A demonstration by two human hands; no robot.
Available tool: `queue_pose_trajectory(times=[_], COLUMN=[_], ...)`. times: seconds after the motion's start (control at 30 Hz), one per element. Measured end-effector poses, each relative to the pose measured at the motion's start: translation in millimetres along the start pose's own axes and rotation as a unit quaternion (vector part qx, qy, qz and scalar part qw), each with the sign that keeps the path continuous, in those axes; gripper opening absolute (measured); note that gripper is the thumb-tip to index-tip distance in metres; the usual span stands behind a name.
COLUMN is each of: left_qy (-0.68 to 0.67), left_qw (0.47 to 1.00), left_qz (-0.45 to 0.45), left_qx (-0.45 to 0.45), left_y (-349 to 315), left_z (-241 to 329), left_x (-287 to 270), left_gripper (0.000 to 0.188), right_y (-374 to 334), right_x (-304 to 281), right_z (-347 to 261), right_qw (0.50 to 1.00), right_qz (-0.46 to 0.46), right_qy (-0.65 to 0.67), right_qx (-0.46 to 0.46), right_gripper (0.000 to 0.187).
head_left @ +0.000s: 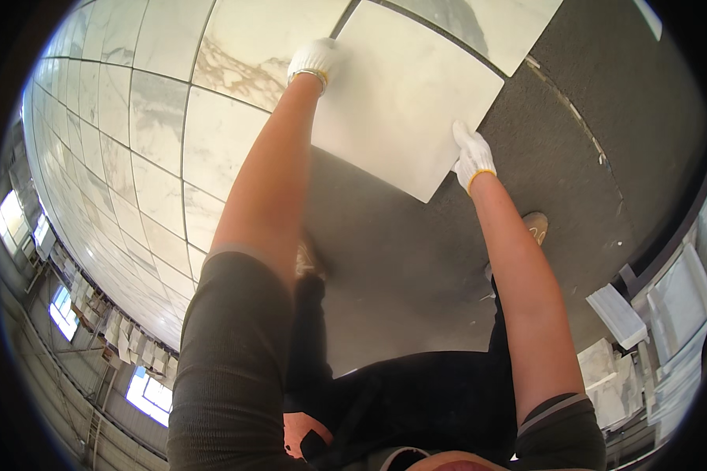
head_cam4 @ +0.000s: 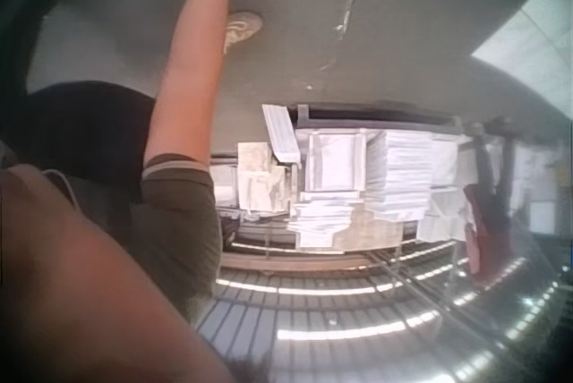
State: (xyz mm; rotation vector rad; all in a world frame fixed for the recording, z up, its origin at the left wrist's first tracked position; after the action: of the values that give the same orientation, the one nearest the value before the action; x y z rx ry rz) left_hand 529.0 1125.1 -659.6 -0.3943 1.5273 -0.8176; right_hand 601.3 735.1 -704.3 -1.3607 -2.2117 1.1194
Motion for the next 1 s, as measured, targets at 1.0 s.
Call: queue_pose_trajectory(times=[1.0], left_qy=[-0.405], left_qw=[0.904], left_qz=[-0.066], left_qx=[-0.121], left_y=[-86.3], left_z=[-166.4], left_x=[54.4], left_gripper=[0.044], right_y=[12.7], right_x=[26.5], right_z=[3.2], right_qw=[0.999], right_qz=[-0.019], right_qy=[0.046], right_qx=[0.019], right_gripper=[0.083])
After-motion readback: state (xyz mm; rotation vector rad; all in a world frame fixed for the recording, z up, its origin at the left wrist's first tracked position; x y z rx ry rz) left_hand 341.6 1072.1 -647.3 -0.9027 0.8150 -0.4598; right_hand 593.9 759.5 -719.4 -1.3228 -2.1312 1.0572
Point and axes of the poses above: each hand's wrist, its own y-axis towards the middle knuckle, its own x-axis out of the palm, z = x × y, the point moved 10 cm from there along y, towards the middle knuckle, and after that the axes turned 15 degrees about -x, right-handed, at the moved point
